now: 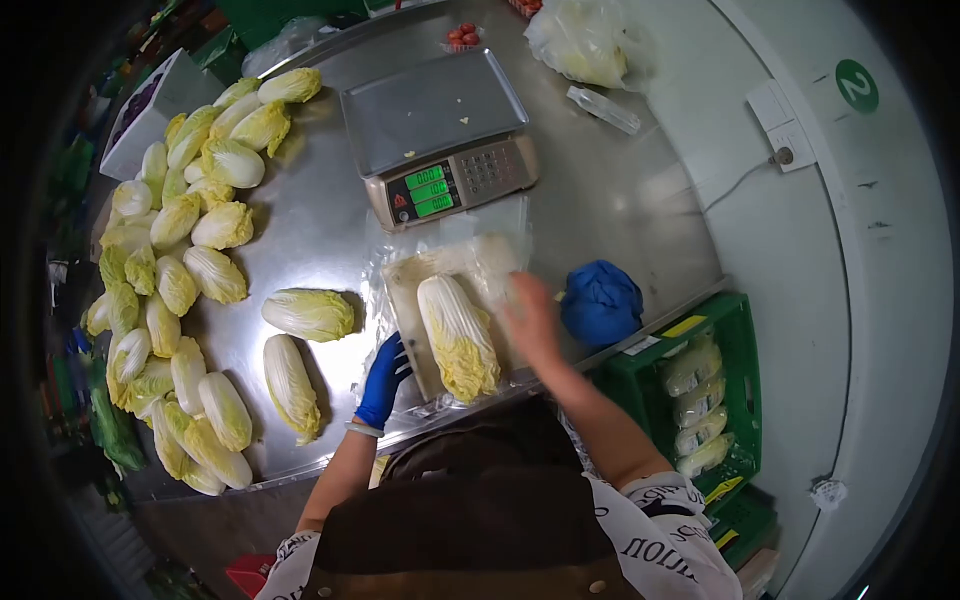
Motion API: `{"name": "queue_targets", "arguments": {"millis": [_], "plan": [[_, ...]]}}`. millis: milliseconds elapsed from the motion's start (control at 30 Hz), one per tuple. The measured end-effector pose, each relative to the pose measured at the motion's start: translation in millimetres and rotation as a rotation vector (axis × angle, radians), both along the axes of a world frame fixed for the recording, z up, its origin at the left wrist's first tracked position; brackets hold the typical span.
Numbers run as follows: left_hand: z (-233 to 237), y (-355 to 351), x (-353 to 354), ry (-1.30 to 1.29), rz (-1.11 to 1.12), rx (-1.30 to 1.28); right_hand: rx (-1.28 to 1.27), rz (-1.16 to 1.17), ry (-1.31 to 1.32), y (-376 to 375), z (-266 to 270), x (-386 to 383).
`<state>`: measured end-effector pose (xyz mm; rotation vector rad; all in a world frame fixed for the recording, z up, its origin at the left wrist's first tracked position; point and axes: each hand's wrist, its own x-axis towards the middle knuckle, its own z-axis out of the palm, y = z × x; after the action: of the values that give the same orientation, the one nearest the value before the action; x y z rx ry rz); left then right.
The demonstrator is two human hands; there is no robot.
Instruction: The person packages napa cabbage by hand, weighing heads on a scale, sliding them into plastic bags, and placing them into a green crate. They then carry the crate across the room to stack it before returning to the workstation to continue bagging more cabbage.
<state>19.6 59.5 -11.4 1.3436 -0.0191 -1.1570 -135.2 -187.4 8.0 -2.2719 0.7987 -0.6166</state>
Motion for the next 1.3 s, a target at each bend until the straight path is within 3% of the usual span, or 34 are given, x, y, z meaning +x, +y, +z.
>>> {"name": "queue_targets", "arguments": {"millis": [67, 167, 200, 233, 300, 400, 433, 500, 533, 600, 667, 733, 767, 833, 867, 933, 1000, 1067, 1167, 1267, 1300], "plan": [[-20, 13, 2, 0.212, 0.062, -0.080, 0.275, -0.255, 0.005, -45, -25, -17], [-19, 2, 1, 0.136, -0.028, -0.017, 1.147, -0.122, 0.156, -47, -29, -2], [-17, -5, 0, 0.121, -0.049, 0.009, 1.189, 0.005, 0.276, -34, -17, 8], [-13, -13, -1, 0.163, -0.068, -0.004, 1.050, 0.137, 0.371, -19, -29, 20], [-29, -30, -17, -0.114, -0.065, -0.012, 0.585, 0.296, 0.425, 14, -29, 44], [-25, -58, -46, -0.521, -0.004, 0.084, 0.694, 0.083, 0.258, 45, -44, 57], [-2, -63, -53, -0.667, -0.063, 0.166, 1.089, 0.089, 0.037, 43, -4, 58], [23, -61, -72, -1.025, -0.100, 0.195, 0.754, 0.107, 0.114, 38, 23, 37], [35, -53, -72, -0.912, -0.202, 0.052, 0.590, 0.112, 0.155, 34, 32, 21], [62, -37, -60, -0.676, -0.391, -0.233, 0.966, 0.114, 0.071, 12, 51, -13], [40, -11, -38, -1.098, -0.662, -0.265, 1.271, 0.028, 0.113, -6, 65, -57], [-14, 16, -8, -1.341, -0.885, -0.202, 1.386, -0.078, 0.116, -11, 64, -104], [-31, 27, 10, -1.300, -0.938, -0.218, 1.442, -0.083, 0.073, -9, 64, -122], [-67, 29, 20, -1.257, -0.825, -0.289, 1.564, -0.109, -0.005, 4, 67, -156], [-67, 17, 21, -1.249, -0.810, -0.275, 1.578, -0.110, -0.017, 11, 69, -164], [-56, -22, 4, -0.944, -0.575, -0.089, 1.602, -0.097, -0.051, 22, 75, -172], [-52, -59, -15, -0.894, -0.378, -0.134, 1.571, -0.056, -0.013, 26, 81, -172], [-30, -84, -28, -0.798, -0.428, -0.149, 1.531, -0.022, 0.044, 32, 89, -172], [-19, -88, -26, -1.197, -0.463, -0.319, 1.512, 0.061, 0.121, 37, 100, -159], [-55, -72, -9, -1.137, -0.587, -0.310, 1.567, 0.117, 0.243, 43, 96, -141], [-67, -70, -9, -0.937, -0.573, -0.223, 1.597, 0.107, 0.320, 45, 100, -134]]}}
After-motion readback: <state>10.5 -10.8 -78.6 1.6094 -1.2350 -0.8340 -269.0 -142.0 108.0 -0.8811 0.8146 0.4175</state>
